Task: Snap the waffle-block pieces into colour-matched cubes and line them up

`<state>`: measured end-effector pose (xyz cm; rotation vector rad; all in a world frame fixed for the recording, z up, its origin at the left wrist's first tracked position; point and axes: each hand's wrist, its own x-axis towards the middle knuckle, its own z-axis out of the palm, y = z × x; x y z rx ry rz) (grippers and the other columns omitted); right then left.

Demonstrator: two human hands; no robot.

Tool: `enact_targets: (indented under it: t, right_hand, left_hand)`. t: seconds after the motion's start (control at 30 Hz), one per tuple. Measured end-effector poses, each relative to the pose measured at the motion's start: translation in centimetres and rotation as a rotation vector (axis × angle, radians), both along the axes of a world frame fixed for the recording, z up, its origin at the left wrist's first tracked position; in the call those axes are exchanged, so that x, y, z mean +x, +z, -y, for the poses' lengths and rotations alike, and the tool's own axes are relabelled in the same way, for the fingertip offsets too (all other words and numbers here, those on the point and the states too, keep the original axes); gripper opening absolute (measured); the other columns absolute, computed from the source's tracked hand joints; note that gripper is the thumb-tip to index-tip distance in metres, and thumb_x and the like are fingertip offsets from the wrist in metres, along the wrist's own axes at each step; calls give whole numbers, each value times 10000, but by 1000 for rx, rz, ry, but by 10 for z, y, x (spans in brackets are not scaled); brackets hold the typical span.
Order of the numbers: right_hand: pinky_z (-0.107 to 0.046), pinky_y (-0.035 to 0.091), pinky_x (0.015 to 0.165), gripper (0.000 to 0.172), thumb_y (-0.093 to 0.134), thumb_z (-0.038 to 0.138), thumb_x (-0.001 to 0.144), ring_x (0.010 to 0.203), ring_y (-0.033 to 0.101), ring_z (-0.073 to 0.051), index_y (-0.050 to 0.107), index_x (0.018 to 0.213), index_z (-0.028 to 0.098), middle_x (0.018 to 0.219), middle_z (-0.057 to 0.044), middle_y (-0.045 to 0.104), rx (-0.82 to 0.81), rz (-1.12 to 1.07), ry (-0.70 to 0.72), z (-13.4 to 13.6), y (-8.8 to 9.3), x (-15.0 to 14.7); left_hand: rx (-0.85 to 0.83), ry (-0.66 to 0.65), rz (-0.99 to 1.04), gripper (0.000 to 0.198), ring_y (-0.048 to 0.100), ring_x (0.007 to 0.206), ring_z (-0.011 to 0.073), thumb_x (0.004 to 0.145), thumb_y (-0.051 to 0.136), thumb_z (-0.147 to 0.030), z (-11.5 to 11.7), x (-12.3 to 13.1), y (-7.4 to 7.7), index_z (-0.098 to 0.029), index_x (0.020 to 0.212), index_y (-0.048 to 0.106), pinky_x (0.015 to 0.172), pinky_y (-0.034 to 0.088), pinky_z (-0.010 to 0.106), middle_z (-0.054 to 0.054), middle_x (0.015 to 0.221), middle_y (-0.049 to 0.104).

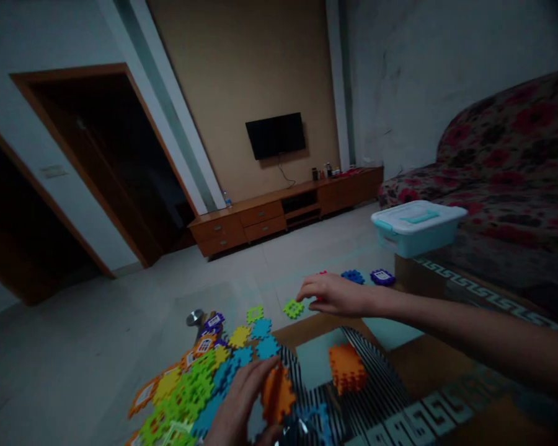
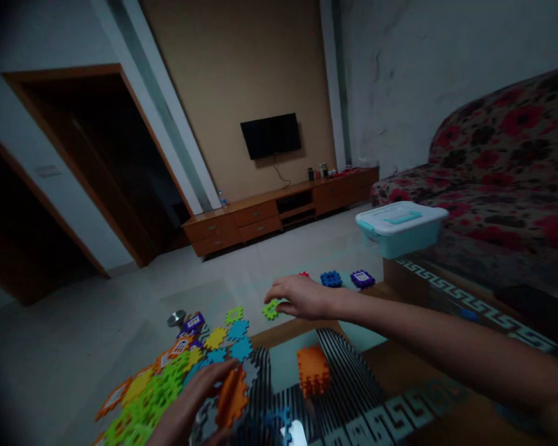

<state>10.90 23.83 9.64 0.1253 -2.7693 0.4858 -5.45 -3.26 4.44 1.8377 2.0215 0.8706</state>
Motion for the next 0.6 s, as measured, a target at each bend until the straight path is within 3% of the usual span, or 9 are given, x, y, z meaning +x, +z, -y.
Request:
enact_targets:
  t: [0.13, 0.27, 0.47, 0.6]
  right_hand:
    - [-336, 465, 843, 229, 567, 108, 866, 961, 602, -203, 662, 1072, 137, 1020, -104, 669, -80, -41, -99, -20, -22, 70]
    - [-347, 471, 841, 211, 567, 129, 867, 963, 609, -218, 669, 1051, 119, 1001, -122, 675, -159, -44, -191, -27, -42, 110]
    - [-351, 460, 866, 233, 588, 115, 847, 982, 612, -215, 669, 1065, 141, 1023, -101, 680, -238, -34, -253, -26, -60, 131]
    - [-335, 459, 866, 246, 620, 113, 829, 977, 613, -212, 674, 1067, 141, 1024, -97, 680, -264, -25, -238, -20, -66, 129]
  left_hand:
    - [-98, -175, 13, 698, 398, 1339, 246, 734, 549, -73, -68, 56, 9, -319, 1374, 420, 1121, 334, 501, 69, 1432, 452]
    - [-177, -206, 6, 766, 421, 1298, 240, 632, 512, -2, -109, 78, 8, -243, 1354, 425, 1120, 318, 507, 94, 1378, 476]
    - [-343, -154, -29, 807, 406, 1296, 239, 574, 518, 13, -129, 87, 13, -235, 1337, 434, 1128, 295, 478, 87, 1369, 475]
    - [-406, -107, -41, 883, 358, 1323, 255, 542, 637, -19, -134, 99, 18, -207, 1374, 408, 1143, 273, 433, 106, 1411, 411]
